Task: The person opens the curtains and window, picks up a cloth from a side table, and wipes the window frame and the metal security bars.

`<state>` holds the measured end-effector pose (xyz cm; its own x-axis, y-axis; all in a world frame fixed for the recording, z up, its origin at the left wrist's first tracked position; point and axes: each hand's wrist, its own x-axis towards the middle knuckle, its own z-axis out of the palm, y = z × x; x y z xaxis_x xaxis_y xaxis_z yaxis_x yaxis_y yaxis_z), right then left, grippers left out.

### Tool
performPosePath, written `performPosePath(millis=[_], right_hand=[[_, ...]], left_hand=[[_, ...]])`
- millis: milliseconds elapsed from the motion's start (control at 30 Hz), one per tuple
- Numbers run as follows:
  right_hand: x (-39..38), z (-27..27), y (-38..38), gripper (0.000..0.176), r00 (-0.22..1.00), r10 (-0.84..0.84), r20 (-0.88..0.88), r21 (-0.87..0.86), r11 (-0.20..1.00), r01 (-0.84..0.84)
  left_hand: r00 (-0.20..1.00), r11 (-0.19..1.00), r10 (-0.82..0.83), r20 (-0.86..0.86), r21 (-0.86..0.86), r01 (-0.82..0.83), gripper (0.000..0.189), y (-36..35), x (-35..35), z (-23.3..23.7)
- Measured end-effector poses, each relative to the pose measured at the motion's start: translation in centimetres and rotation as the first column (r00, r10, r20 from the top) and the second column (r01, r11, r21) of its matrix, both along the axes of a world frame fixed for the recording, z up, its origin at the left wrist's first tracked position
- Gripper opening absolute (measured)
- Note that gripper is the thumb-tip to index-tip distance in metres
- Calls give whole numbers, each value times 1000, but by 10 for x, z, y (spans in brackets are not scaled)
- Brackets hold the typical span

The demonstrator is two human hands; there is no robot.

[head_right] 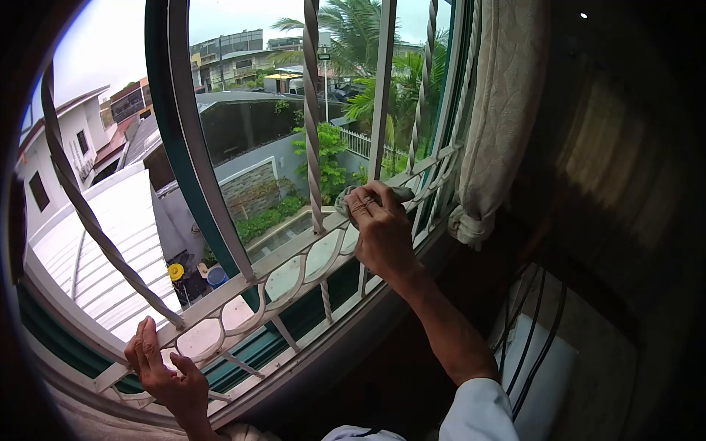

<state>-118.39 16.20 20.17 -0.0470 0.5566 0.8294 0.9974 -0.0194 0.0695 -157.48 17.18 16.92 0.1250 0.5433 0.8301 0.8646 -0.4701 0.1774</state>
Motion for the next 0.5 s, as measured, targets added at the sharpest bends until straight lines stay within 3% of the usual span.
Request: performPosePath(millis=[100,233,300,367,433,500], right_hand=[[-50,-3,-5,45,998,61,-18,49,997,-60],[-18,3,-10,48,993,112,18,-16,994,-112],[7,-2,3,50,998,48,26,14,999,-49],[-18,-14,8,54,982,162,-99,59,986,-156],[-36,-16,-3,57,988,150,-45,81,986,-146],[-5,-8,0,58,965,258,40,-16,966,-257]], left_hand=[[1000,1000,-9,-16,15,9,65,-2,1,4],[999,999,7,-37,40,-6,64,4,1,0],[1000,999,-26,-16,31,27,62,2,-1,0],[999,999,-24,-22,34,25,60,1,1,1],[1000,998,18,-22,54,-16,59,4,3,-1],[1000,998,5,-30,65,-3,59,7,2,-1]])
